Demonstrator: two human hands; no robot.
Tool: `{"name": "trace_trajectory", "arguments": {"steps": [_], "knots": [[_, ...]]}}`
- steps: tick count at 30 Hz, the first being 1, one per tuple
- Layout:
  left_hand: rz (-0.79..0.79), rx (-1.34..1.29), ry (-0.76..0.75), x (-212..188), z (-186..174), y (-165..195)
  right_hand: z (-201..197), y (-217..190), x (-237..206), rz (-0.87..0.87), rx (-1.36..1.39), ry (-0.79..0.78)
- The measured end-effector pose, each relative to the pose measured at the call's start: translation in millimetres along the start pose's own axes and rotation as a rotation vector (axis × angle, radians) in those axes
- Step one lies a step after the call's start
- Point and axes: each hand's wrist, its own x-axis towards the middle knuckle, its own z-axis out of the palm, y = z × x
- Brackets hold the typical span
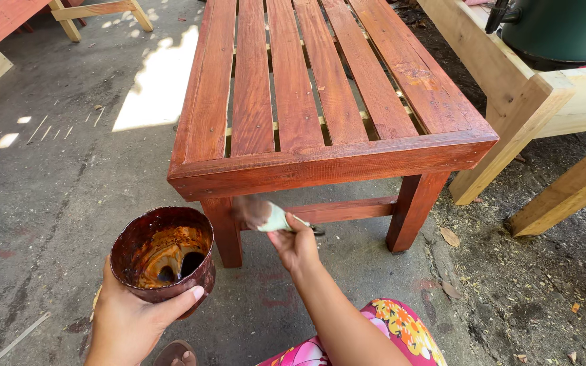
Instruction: The person sits on the ground beside a slatted wooden bench, holding a can of reddish-brown wood stain in one hand and a paintbrush in the other. They dip the brush into the can and apply stain to the bench legs, stretcher, and lower frame, working around the bench.
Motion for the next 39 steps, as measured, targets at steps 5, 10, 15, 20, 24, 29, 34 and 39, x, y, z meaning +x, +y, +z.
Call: {"name": "trace_trajectory", "arguments": {"steps": [5, 10, 15, 20, 24, 29, 34, 39], "knots": [[-0.019, -0.076, -0.006, -1.1, -3.7, -3.7, 3.2, -1.9, 9.1, -0.376, -0.388, 0.000], [-0.039, -0.013, 0.002, 0.4, -7.7, -11.4, 43.4, -0.6, 3.9, -0.429, -0.366, -0.067], [-0.018, -0.029, -0.003, 0.9, -10.3, -16.6, 45.4, -20.7, 4.7, -0.278, -0.086, -0.134], [0.015, -0.118, -0.006, 3.6, -7.7, -17.9, 35.2, -18.1, 5.5, -0.214, -0.225, -0.010], [0.039, -0.173, -0.010, 5.0, -5.0, -19.4, 41.8, -18.4, 5.4, -0.271, -0.210, -0.132], [0.007, -0.217, -0.010, 5.7, -8.8, -22.1, 34.9, -15.9, -1.1, -0.320, -0.349, -0.096], [0.028, -0.197, 0.001, 8.4, -9.5, -22.4, -1.1, 14.7, -3.0, -0.295, -0.726, 0.081], [0.013, -0.156, -0.006, 7.6, -12.6, -25.5, -34.5, 46.3, 28.8, -0.128, -0.777, 0.254]]}}
